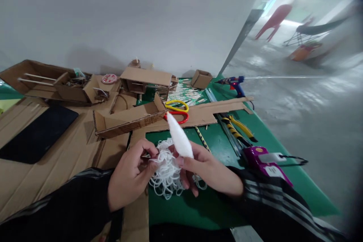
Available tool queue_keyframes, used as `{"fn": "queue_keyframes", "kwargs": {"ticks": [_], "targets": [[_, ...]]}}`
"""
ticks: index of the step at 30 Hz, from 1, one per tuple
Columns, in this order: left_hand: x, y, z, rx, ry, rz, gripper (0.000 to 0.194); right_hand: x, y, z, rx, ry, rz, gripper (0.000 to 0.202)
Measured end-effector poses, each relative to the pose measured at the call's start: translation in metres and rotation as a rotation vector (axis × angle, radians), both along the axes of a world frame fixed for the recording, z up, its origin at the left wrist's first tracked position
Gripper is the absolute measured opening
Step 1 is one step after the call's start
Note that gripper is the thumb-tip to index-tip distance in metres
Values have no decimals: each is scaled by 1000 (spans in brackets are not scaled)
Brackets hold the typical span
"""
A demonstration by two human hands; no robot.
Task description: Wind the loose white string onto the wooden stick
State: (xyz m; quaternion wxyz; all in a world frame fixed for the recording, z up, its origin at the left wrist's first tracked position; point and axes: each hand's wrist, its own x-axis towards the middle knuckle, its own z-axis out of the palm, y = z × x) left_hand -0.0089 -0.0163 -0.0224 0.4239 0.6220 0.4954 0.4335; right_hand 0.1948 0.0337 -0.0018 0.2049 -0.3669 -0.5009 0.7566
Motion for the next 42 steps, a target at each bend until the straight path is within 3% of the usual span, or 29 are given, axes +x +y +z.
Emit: {"fn": "queue_keyframes", "kwargs": {"ticks": [5, 9, 13, 19, 21, 23, 26, 28, 33, 37, 42], "targets": [[2, -1, 6, -220, -149, -80, 10, -3, -3, 1, 86, -96, 51, 31], [-4, 1, 11, -365, -475, -97, 10, -3, -4, -1, 158, -97, -37, 16], [-8, 4, 23, -357, -722, -12, 3, 0, -3, -6, 231, -80, -124, 13], [-24, 15, 40, -330, -941, 2, 11, 7, 0, -4, 365, -150, -170, 8], [-29, 18, 37, -323, -802, -50, 8, 8, 0, -2, 391, -156, -175, 8], [-29, 18, 32, -319, -425, -112, 12, 8, -1, -1, 401, -135, -166, 8], [-18, 13, 24, -95, 188, -140, 25, 7, -3, 0, 380, -73, -113, 9], [-9, 8, 20, 5, 367, -178, 35, 5, -6, 1, 349, -62, -65, 9], [1, 3, 11, -20, 363, -112, 12, -1, -12, 0, 342, -77, -18, 15], [1, 4, 4, -47, 233, -94, 15, -6, -15, -2, 406, -21, -3, 24], [1, 5, 6, -157, 9, -207, 21, -6, -14, -6, 386, -85, 55, 16]]}}
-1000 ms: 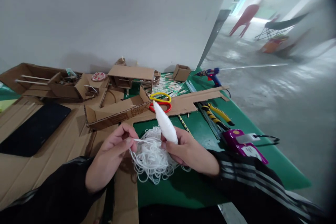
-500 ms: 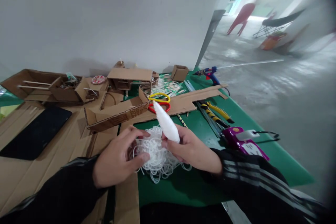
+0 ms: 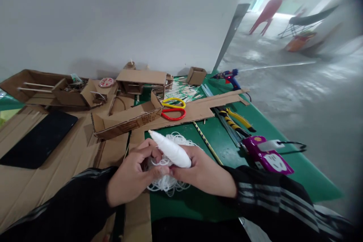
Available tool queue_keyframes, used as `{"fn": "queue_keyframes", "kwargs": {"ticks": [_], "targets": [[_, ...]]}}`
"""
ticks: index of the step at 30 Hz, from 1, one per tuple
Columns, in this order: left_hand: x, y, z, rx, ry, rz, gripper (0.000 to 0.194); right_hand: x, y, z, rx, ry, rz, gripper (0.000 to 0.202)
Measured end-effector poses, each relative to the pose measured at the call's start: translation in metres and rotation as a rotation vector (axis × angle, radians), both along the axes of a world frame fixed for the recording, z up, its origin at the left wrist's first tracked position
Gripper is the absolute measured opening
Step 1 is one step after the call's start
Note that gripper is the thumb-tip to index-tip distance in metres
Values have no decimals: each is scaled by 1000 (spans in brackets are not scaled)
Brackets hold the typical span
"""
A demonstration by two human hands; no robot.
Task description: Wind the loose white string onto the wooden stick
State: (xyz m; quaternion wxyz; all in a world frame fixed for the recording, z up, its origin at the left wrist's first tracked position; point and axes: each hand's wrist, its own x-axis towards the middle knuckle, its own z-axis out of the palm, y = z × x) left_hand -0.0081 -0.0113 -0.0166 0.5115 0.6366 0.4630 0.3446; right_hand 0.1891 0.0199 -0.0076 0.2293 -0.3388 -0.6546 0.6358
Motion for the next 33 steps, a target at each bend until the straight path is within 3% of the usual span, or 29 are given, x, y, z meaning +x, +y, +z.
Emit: {"fn": "queue_keyframes", "kwargs": {"ticks": [5, 9, 13, 18, 24, 27, 30, 33], "targets": [[-8, 3, -2, -333, -484, -176, 27, 7, 7, -2, -40, 14, 14, 26], [-12, 4, -8, -415, -589, -179, 27, 9, 9, 0, -61, 46, 49, 22], [-7, 3, -10, -370, -469, -76, 26, 6, 8, 3, -103, 43, 39, 21], [3, 3, -6, -248, -299, 57, 28, 0, 3, -2, -113, 59, 22, 49], [1, 1, -8, -301, -250, -46, 30, 2, 4, -4, -113, 25, 13, 29], [-7, 4, 0, -234, -59, -78, 29, 6, 7, -1, -146, 30, -36, 24], [-14, 7, 12, -109, 270, -121, 27, 8, 9, 0, -176, 53, -95, 21], [-14, 6, 18, 76, 510, -119, 28, 8, 9, -1, -206, 75, -130, 27]]}}
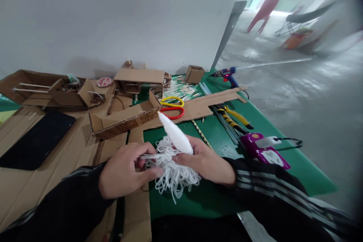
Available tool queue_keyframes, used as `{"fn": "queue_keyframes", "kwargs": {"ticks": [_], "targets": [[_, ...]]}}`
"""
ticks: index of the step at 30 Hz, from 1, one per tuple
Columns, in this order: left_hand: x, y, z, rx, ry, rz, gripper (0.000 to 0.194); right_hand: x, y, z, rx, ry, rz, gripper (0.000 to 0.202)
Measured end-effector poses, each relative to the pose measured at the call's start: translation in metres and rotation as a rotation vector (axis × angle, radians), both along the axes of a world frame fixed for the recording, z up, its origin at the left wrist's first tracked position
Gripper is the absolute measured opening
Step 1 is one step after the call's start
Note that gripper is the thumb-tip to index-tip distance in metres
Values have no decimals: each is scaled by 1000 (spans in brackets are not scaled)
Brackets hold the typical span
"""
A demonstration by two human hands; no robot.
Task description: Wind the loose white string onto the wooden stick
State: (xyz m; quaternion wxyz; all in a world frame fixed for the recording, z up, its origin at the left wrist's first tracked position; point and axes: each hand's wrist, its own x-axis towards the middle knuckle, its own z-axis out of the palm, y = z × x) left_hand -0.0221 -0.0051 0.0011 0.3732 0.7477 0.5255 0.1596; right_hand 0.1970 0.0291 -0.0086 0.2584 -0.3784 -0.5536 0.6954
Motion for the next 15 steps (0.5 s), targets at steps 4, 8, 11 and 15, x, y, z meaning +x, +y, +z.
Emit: {"fn": "queue_keyframes", "kwargs": {"ticks": [4, 8, 11, 15], "targets": [[9, -7, -8, 176, -52, 21, 44, -2, -2, -3, -69, -68, 46, 38], [14, -9, -19, 238, -54, 137, 38, -4, -4, -5, -91, -55, 135, 40], [15, -6, -20, 261, -64, 178, 15, -6, -6, -6, -12, -15, 141, 43], [15, -7, -15, 190, -188, 158, 12, -8, -6, -7, 144, -24, 8, 27]]}}
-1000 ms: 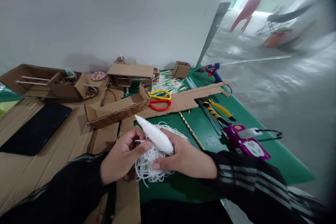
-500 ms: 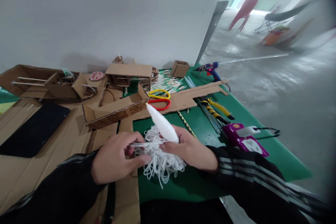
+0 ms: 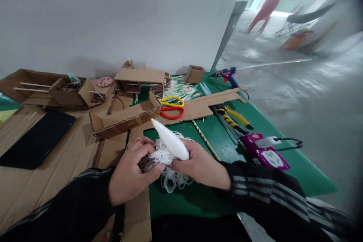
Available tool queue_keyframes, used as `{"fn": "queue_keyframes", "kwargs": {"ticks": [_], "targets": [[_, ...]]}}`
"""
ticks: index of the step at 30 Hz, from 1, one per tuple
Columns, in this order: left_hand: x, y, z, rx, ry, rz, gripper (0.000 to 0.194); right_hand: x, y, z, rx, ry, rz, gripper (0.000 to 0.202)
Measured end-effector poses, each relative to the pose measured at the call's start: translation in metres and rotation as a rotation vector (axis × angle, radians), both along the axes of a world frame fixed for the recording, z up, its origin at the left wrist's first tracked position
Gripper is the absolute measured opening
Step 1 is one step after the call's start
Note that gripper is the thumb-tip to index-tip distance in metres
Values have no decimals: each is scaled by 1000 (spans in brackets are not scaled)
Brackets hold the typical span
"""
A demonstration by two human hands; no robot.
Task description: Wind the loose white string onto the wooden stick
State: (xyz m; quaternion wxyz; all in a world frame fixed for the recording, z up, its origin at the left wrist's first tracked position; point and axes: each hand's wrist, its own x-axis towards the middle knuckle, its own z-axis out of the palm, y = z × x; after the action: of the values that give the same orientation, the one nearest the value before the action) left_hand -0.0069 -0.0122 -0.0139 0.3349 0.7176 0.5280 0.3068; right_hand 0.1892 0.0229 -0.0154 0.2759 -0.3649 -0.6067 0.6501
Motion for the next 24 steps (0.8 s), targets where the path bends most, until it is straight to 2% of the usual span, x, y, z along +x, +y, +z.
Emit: {"fn": "queue_keyframes", "kwargs": {"ticks": [3, 8, 11, 13, 16, 19, 21, 24], "targets": [[-1, -1, 2, -59, -118, -20, 14, 2, 1, 4, 4, -76, -37, 15], [-9, 2, 2, -183, -329, -13, 21, 9, 5, 13, -92, -99, -71, 20], [-10, 1, 2, -259, -476, -8, 25, 11, 6, 11, -114, -128, -52, 19], [-8, 0, 1, -312, -522, -47, 20, 11, 6, 8, -122, -141, -9, 20], [-2, -3, -1, -329, -483, -74, 28, 7, 2, 8, -139, -107, 59, 32], [2, -4, -6, -233, -367, 18, 28, 2, -1, 7, -103, -63, 91, 42], [3, -4, -7, -213, -299, 22, 23, 0, -2, 5, -50, -62, 85, 35], [1, -2, -5, -308, -259, -68, 19, 2, 0, 3, 4, -109, 84, 21]]}}
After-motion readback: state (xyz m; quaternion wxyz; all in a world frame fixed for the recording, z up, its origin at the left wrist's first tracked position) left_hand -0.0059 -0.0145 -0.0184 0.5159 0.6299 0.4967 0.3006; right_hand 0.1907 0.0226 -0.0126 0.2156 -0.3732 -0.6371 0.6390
